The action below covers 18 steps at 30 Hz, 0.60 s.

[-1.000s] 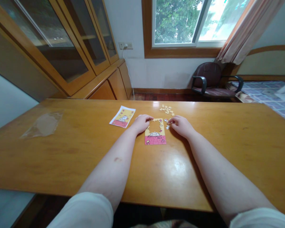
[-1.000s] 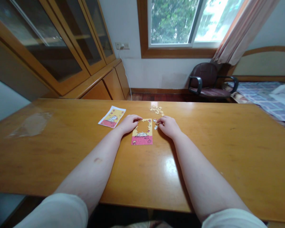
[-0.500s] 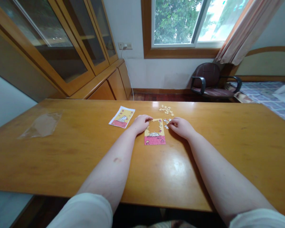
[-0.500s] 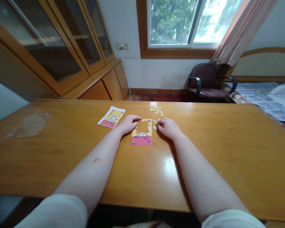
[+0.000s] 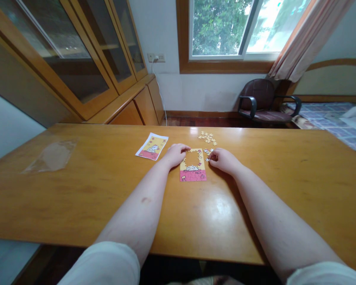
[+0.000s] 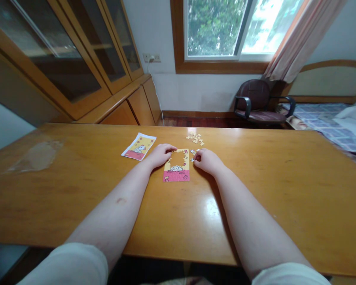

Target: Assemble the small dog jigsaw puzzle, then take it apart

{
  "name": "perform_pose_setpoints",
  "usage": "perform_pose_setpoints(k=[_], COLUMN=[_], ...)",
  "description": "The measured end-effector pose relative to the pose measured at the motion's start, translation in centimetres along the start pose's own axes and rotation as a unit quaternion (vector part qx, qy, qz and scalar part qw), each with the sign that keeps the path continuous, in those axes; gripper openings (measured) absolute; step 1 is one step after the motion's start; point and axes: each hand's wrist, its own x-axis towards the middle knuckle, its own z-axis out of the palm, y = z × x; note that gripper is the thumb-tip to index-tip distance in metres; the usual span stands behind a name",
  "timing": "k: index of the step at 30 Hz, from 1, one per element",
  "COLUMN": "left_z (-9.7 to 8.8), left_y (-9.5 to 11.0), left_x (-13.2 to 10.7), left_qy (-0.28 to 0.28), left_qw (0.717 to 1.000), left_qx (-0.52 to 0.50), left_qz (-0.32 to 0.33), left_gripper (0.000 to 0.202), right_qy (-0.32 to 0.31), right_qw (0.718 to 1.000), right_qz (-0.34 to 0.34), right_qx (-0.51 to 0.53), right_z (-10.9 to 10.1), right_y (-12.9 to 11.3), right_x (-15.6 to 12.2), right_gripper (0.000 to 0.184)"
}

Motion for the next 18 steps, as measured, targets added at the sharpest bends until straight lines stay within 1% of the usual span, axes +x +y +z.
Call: perform_pose_setpoints(k=[5,11,13,15,18], left_z=[0.2,0.3,0.2,0.2,0.2], left_y=[-0.4,-0.4,-0.3,-0.3,-0.2], left_x=[0.1,0.1,0.1,0.0,0.0], left_qy=[0.005,0.006,0.007,0.007,0.008], left_qw=[1.000,1.000,1.000,1.000,1.000], left_qx=[-0.003,-0.003,-0.001,-0.001,-0.002], left_qz=[0.005,0.004,0.002,0.000,-0.002], left_gripper=[0.042,0.041,0.040,0.041,0.041], right_qy=[-0.002,-0.001,-0.024,-0.059,-0.096], right_qw=[0.999,0.990,0.984,0.978,0.977], right_qz=[-0.015,-0.028,-0.039,-0.048,-0.058], right_qx=[0.033,0.136,0.173,0.193,0.180], right_z=[0.0,0.0,0.3,0.8,1.6], right_y=[-0.2,-0.8,-1.4,-1.9,-2.6], right_x=[-0.2,-0.3,-0.3,-0.3,-0.3], right_gripper=[0.007,0.005,0.005,0.006,0.006])
